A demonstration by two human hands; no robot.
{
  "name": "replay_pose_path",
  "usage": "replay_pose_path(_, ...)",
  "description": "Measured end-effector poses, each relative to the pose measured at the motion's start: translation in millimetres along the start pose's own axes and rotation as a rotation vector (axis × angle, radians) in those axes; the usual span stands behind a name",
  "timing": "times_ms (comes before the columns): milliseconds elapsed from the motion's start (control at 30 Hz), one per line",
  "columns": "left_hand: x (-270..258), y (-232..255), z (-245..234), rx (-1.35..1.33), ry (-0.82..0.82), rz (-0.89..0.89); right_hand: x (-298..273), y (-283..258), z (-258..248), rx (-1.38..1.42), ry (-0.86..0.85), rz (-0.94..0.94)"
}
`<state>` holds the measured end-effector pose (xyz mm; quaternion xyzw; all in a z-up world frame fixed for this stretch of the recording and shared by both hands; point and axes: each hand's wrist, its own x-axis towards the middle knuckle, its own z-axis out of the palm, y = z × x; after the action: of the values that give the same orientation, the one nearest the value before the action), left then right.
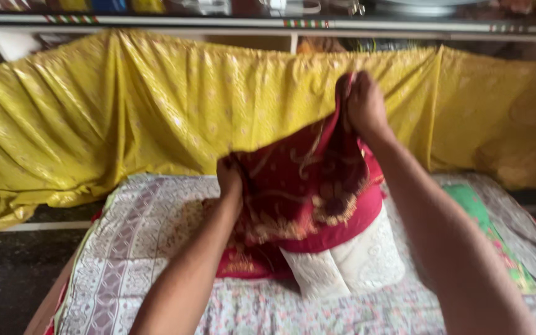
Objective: The person removes a red pillowcase from a pillow, then puts a white lace pillowcase onto the same pillow. They smooth and adjust the pillowcase to fit properly.
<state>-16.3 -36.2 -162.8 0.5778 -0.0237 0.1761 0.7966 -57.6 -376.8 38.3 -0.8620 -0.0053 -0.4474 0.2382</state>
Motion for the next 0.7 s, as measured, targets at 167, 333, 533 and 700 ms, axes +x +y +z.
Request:
replay_pose_path(167,25,77,55,0.070,-0.076,0.350,-2,-56,-55,0.280,-0.084,0.196)
replay_pose_path(333,17,169,89,0.271,0.078,0.658,-50,-130,-85,-0.056,-0.462,-0.179)
replay_pose_path(533,-24,215,157,0.138,-0.176,0.700,-58,-160,-48,-0.036,-0.379,0.015)
replay_pose_path(700,-22,222,147,0.275,-0.538,0.708,-69,-95,31,0.211,-0.057,-0.063)
